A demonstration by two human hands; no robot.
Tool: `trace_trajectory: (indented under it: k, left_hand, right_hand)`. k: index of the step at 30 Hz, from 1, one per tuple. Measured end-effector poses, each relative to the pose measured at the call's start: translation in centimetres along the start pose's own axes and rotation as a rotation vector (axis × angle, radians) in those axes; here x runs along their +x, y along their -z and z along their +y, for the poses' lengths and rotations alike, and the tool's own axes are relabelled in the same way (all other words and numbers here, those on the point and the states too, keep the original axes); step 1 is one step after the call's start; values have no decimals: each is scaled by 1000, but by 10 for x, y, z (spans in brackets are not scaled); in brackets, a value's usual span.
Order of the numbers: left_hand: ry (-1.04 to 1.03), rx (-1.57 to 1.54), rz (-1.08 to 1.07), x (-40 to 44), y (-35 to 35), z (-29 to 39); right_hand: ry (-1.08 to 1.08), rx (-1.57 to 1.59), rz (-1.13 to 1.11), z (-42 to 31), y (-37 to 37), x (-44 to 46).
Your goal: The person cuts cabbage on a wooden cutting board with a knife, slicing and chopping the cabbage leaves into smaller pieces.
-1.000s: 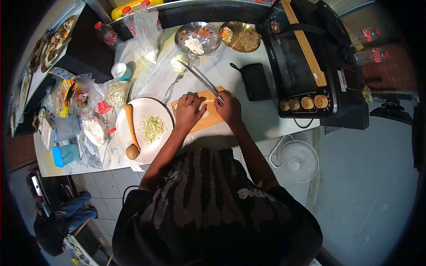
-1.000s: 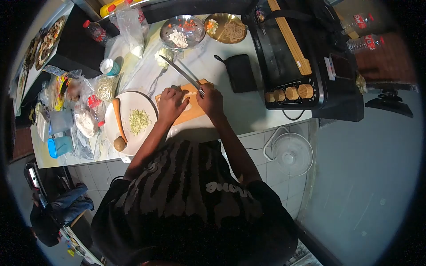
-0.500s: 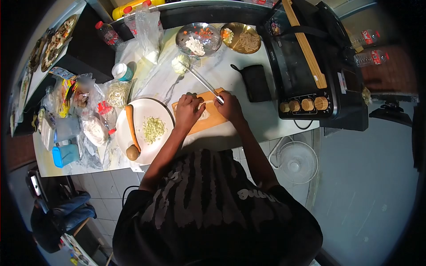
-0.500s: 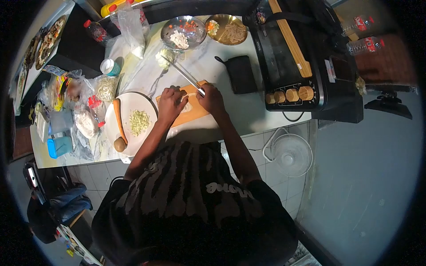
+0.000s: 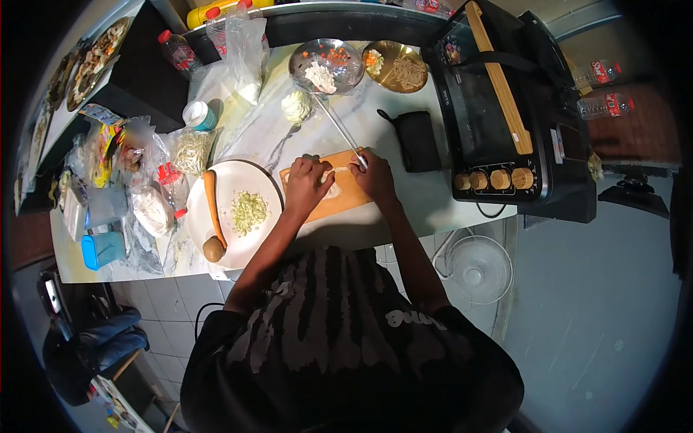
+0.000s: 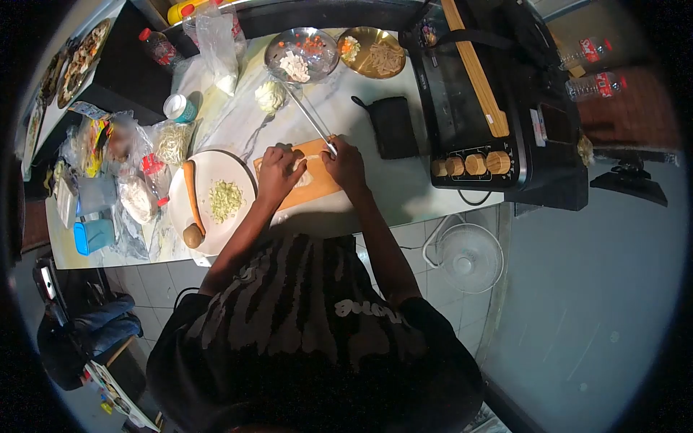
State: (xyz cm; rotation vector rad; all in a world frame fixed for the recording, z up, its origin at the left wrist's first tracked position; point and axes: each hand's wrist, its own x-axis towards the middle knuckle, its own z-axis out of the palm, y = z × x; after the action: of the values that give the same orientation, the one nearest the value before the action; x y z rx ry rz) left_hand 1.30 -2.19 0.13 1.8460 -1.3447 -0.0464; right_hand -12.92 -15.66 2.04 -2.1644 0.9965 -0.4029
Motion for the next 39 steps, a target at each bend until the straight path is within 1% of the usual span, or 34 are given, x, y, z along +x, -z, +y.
trace_trajectory:
  k: [2,9,12,14,18,23,30,32,33,35,37,38,39]
  left_hand:
    - [1,2,-1,0,0,1]
    - [-23,3,12,0,1,1]
    - [-56,34,-4,0,1,0]
    - [-83,54,-11,0,1,0]
    - [-73,56,20,1,0,2]
    - [-72,63,21,2,1,3]
    - [-45,34,35,2,1,2]
    - [-53,34,42,2,-1,2]
    - [-46,25,50,3,-1,2]
    - [-40,17,58,3,1,4]
    - [-81,105,-28,5,5,8]
    - [-81,105,-28,6,8,10]
    - [-138,131,-84,9,12,14]
  right_hand:
    - [66,60,90,8,-8,1]
    - [55,89,100,9,-10,3]
    - [90,80,103,9,-8,3]
    - [41,62,93,6,-6,3]
    - [54,45,91,5,-3,4]
    - [-4,18,51,0,5,4]
    - [19,41,85,5,8,4]
    - [-126,51,-26,3,14,3]
    - [-125,52,-24,3,14,0]
    - [-51,145,96,2,15,-12]
    - [-89,199,67,-11,27,-26]
    - [-127,253,35,-16,32,-34]
    - [-127,253,35,-13,32,-44]
